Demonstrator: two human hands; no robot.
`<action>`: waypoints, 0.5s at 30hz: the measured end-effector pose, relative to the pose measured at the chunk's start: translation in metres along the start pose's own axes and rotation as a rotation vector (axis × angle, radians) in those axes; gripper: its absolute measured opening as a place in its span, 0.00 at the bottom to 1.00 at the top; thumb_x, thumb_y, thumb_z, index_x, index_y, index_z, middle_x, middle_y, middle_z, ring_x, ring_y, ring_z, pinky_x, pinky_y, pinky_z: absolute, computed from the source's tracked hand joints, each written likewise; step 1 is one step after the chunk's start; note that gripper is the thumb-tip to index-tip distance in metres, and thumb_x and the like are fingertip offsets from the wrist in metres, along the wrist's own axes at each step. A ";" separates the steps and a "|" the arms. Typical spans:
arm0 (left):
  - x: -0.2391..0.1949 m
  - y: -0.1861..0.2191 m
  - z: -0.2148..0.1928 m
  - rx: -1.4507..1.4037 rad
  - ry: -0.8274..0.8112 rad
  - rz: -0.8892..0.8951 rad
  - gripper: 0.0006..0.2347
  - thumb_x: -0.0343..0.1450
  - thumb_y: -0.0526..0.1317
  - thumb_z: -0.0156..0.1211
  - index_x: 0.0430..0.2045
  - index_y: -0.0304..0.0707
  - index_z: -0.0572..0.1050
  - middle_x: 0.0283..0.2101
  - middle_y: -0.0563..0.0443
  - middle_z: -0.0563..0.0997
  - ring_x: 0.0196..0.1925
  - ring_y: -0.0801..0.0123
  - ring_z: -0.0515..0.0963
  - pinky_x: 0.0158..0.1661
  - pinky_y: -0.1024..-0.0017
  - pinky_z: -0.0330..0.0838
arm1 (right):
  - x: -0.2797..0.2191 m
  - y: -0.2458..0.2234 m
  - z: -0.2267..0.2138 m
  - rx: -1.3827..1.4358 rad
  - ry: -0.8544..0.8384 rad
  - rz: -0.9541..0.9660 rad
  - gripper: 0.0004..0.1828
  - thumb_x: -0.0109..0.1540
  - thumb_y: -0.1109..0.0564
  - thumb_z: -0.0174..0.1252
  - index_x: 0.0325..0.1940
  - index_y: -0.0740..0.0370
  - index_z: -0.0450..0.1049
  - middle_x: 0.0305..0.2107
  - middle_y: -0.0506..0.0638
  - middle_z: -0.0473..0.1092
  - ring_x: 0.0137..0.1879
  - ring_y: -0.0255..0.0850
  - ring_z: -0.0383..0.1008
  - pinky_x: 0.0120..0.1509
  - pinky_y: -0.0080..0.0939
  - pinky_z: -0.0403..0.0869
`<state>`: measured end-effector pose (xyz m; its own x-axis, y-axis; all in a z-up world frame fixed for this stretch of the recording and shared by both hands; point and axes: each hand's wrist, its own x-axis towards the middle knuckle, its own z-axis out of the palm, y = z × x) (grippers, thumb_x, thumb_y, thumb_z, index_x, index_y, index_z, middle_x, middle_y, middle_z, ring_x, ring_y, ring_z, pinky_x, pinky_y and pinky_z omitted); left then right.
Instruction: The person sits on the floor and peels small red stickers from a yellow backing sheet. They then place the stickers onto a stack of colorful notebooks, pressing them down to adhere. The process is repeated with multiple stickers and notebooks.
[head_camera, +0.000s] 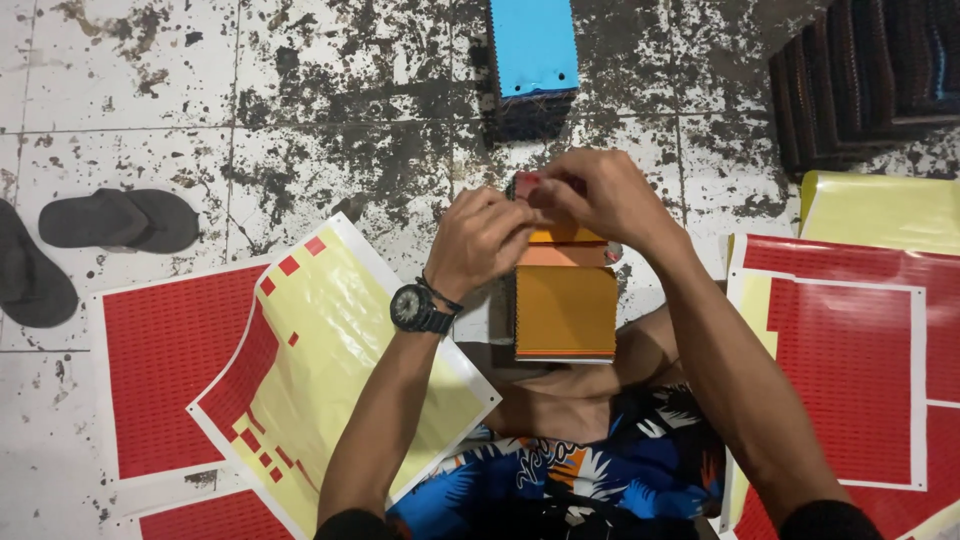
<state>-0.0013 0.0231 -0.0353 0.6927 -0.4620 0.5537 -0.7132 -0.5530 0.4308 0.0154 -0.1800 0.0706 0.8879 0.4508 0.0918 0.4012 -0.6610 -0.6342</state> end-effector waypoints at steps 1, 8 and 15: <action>0.001 0.005 -0.002 0.001 -0.001 -0.001 0.04 0.72 0.43 0.64 0.34 0.47 0.80 0.29 0.51 0.83 0.41 0.65 0.80 0.47 0.67 0.72 | 0.001 0.006 0.002 0.001 -0.001 0.000 0.07 0.66 0.64 0.59 0.44 0.69 0.81 0.29 0.64 0.76 0.36 0.53 0.78 0.41 0.48 0.77; 0.003 0.000 0.016 -0.033 0.150 -0.250 0.06 0.75 0.42 0.55 0.38 0.46 0.79 0.27 0.53 0.79 0.36 0.60 0.80 0.37 0.63 0.75 | 0.010 0.042 0.020 0.151 -0.058 0.199 0.07 0.63 0.59 0.62 0.42 0.64 0.83 0.23 0.59 0.77 0.35 0.55 0.80 0.41 0.54 0.75; 0.004 0.003 0.026 0.330 0.202 -0.195 0.06 0.70 0.40 0.59 0.36 0.51 0.81 0.29 0.56 0.72 0.35 0.61 0.77 0.35 0.63 0.73 | 0.013 0.063 0.038 0.072 -0.027 0.227 0.06 0.63 0.56 0.63 0.41 0.57 0.84 0.22 0.54 0.77 0.35 0.52 0.81 0.41 0.51 0.74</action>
<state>0.0021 0.0012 -0.0507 0.7527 -0.1998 0.6273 -0.4757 -0.8237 0.3085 0.0442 -0.1930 0.0029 0.9466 0.3124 -0.0796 0.1742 -0.7033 -0.6892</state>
